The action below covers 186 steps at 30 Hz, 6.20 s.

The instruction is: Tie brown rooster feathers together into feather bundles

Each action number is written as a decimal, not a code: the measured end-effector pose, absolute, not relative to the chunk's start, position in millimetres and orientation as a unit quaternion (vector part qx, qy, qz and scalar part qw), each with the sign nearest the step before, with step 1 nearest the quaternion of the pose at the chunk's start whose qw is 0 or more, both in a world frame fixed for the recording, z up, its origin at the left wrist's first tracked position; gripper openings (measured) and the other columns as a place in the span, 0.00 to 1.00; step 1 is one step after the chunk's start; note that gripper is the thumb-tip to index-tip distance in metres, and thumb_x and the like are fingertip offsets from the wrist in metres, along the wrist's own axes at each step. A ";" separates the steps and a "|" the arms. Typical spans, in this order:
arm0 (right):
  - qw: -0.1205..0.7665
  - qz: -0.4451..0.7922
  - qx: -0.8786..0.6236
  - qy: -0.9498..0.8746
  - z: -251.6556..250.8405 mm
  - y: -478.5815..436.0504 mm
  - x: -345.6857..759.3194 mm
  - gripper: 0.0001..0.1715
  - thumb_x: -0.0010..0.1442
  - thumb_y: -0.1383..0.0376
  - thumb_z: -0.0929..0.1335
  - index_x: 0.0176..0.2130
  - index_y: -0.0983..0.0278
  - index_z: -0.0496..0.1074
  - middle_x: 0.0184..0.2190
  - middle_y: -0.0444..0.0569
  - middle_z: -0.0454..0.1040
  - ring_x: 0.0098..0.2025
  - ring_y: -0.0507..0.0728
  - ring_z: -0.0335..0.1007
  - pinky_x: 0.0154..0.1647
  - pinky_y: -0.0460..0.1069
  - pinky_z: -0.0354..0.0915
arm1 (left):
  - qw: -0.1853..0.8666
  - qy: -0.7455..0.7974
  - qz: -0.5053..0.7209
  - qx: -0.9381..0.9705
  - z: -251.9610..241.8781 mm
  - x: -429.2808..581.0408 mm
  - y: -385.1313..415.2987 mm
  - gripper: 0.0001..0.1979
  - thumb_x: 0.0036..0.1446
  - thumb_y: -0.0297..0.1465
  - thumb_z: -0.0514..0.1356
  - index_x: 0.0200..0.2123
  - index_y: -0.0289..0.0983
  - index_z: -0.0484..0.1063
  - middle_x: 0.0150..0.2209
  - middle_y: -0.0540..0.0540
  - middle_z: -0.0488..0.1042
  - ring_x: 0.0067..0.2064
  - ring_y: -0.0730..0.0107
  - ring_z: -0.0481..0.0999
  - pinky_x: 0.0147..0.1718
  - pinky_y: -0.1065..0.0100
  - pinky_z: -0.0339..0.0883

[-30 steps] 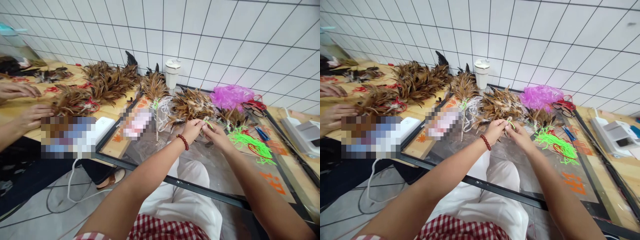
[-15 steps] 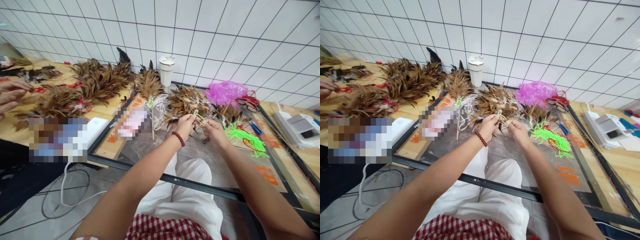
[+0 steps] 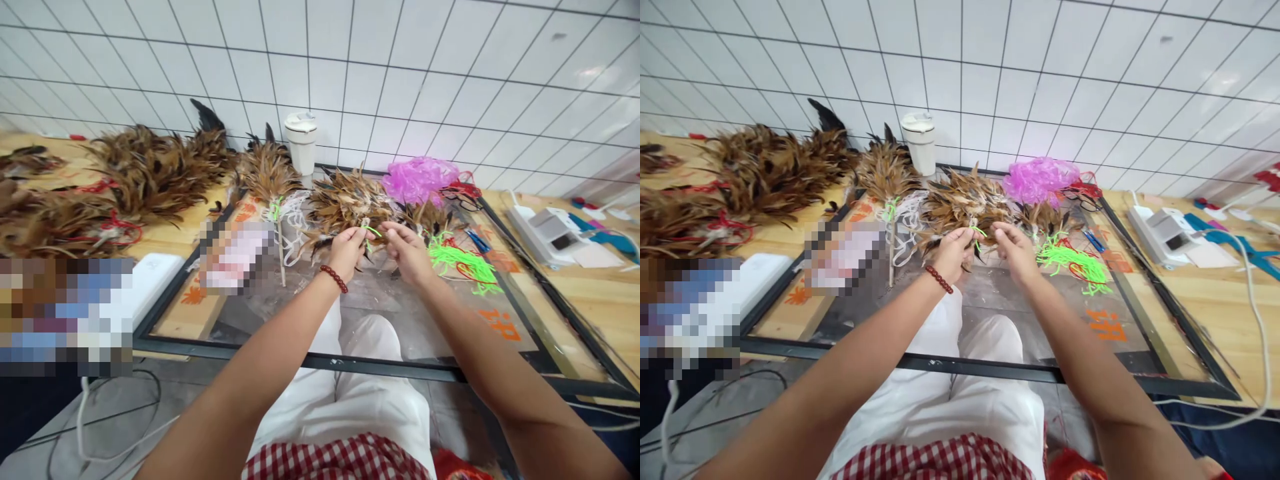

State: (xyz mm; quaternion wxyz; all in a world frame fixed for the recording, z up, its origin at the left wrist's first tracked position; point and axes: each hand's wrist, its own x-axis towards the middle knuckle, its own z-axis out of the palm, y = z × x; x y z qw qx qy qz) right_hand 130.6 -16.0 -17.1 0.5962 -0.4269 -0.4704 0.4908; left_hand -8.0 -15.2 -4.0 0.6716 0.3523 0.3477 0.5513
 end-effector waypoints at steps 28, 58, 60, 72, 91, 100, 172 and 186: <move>0.547 0.358 -0.369 -0.660 2.2 -30.3 127.1 0.13 0.54 0.57 0.69 0.24 0.62 0.68 0.46 0.50 0.70 0.48 0.58 0.66 0.46 0.53 0.63 | 0.675 0.348 0.561 0.329 -3.7 -10.6 -9.8 0.11 0.59 0.34 0.57 0.26 0.35 0.63 0.17 0.57 0.58 0.13 0.87 0.46 0.13 0.78 0.37; 0.588 0.297 -0.357 -0.662 15.4 -25.7 148.7 0.10 0.57 0.59 0.69 0.28 0.63 0.69 0.31 0.46 0.71 0.26 0.50 0.62 0.30 0.48 0.61 | 0.652 0.402 0.376 0.522 9.0 -11.3 -22.7 0.14 0.59 0.31 0.54 0.22 0.34 0.62 0.18 0.55 0.58 0.16 0.85 0.51 0.17 0.77 0.44; 0.560 0.248 -0.342 -0.712 22.0 -28.1 150.9 0.10 0.58 0.58 0.69 0.29 0.62 0.70 0.34 0.48 0.71 0.34 0.53 0.66 0.37 0.50 0.63 | 0.636 0.402 0.333 0.569 8.2 -11.4 -23.5 0.14 0.57 0.31 0.56 0.20 0.33 0.63 0.17 0.55 0.58 0.17 0.84 0.53 0.17 0.77 0.45; 0.435 0.378 -0.420 -0.701 -5.4 -10.5 156.6 0.14 0.53 0.56 0.69 0.27 0.64 0.68 0.23 0.42 0.66 0.26 0.50 0.60 0.30 0.47 0.59 | 0.734 0.264 0.297 0.551 11.1 -16.3 -27.6 0.18 0.52 0.42 0.62 0.24 0.33 0.65 0.18 0.55 0.57 0.16 0.86 0.50 0.15 0.78 0.41; 0.404 0.075 -0.386 -0.826 17.3 -34.7 144.7 0.09 0.58 0.63 0.66 0.27 0.63 0.69 0.23 0.45 0.68 0.27 0.52 0.62 0.31 0.49 0.59 | 0.115 0.441 0.254 0.853 0.0 -16.1 -29.7 0.13 0.61 0.33 0.49 0.34 0.36 0.71 0.34 0.41 0.75 0.34 0.64 0.72 0.33 0.66 0.59; 0.485 0.427 -0.372 -0.667 0.1 -25.9 133.1 0.32 0.51 0.53 0.73 0.53 0.55 0.64 0.50 0.48 0.69 0.34 0.51 0.67 0.35 0.48 0.67 | 0.291 0.424 0.489 0.705 -16.0 -11.5 -11.5 0.17 0.62 0.37 0.49 0.24 0.36 0.66 0.29 0.48 0.68 0.34 0.72 0.68 0.36 0.70 0.60; 0.399 0.298 -0.401 -0.769 16.7 -19.0 160.2 0.17 0.59 0.54 0.66 0.29 0.64 0.69 0.28 0.46 0.70 0.32 0.52 0.64 0.37 0.49 0.62 | 0.722 0.371 0.447 0.377 2.8 -6.7 -21.5 0.08 0.41 0.26 0.68 0.23 0.29 0.72 0.21 0.51 0.66 0.17 0.87 0.55 0.14 0.79 0.45; 0.447 0.334 -0.367 -0.744 14.0 -24.9 153.6 0.13 0.47 0.59 0.75 0.28 0.66 0.75 0.28 0.48 0.74 0.31 0.52 0.68 0.37 0.49 0.65 | 0.532 0.429 0.557 0.471 -8.1 -1.1 -19.4 0.04 0.40 0.27 0.63 0.25 0.34 0.76 0.24 0.50 0.74 0.22 0.79 0.67 0.21 0.75 0.61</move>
